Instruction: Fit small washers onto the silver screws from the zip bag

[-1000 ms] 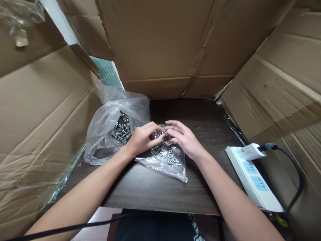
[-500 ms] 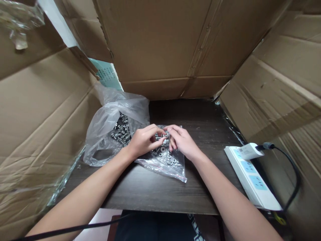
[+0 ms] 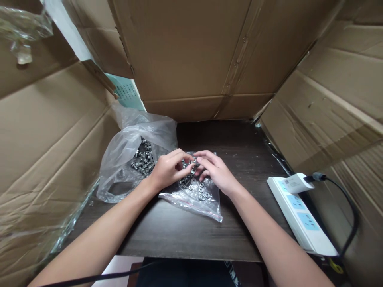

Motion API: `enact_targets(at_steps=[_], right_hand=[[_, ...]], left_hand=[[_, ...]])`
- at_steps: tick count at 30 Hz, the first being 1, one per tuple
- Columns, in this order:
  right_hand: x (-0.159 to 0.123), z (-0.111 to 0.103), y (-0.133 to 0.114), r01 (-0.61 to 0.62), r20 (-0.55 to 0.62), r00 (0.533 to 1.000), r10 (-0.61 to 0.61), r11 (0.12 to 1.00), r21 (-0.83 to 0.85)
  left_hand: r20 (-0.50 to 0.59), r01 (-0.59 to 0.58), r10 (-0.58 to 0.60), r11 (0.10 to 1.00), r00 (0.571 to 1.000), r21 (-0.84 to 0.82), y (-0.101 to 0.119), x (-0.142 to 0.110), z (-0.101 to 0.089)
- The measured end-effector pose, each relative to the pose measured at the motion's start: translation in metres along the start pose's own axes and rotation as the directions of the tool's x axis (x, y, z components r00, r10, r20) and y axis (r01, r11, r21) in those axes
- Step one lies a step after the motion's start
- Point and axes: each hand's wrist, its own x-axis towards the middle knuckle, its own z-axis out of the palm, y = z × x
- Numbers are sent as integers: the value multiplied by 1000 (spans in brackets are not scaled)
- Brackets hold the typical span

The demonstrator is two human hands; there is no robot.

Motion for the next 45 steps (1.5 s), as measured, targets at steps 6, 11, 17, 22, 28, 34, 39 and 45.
enact_targets(at_steps=[6, 11, 17, 22, 28, 34, 39, 45], right_hand=[[0, -2, -1, 29, 51, 998, -30, 999, 29], [2, 0, 0, -24, 36, 999, 23, 999, 25], [-3, 4, 0, 185, -13, 982, -188, 976, -118], [-6, 7, 4, 254, -20, 961, -275, 912, -321], [-4, 3, 1, 185, 33, 983, -183, 977, -102], [-1, -3, 0, 80, 93, 992, -86, 995, 62], [1, -3, 4, 11, 91, 996, -19, 996, 87], [0, 0, 2, 4, 56, 998, -9, 997, 78]], left_hand=[[7, -14, 13, 1000, 1000, 6, 2, 1, 0], [4, -25, 25, 1000, 1000, -1, 3, 1, 0], [17, -10, 10, 999, 1000, 34, 2, 1, 1], [11, -5, 4, 998, 1000, 59, 3, 1, 1], [28, -7, 6, 998, 1000, 65, 3, 0, 1], [50, -15, 12, 998, 999, 61, 3, 0, 1], [42, -15, 12, 997, 999, 71, 3, 0, 1], [11, -5, 4, 998, 1000, 65, 2, -1, 2]])
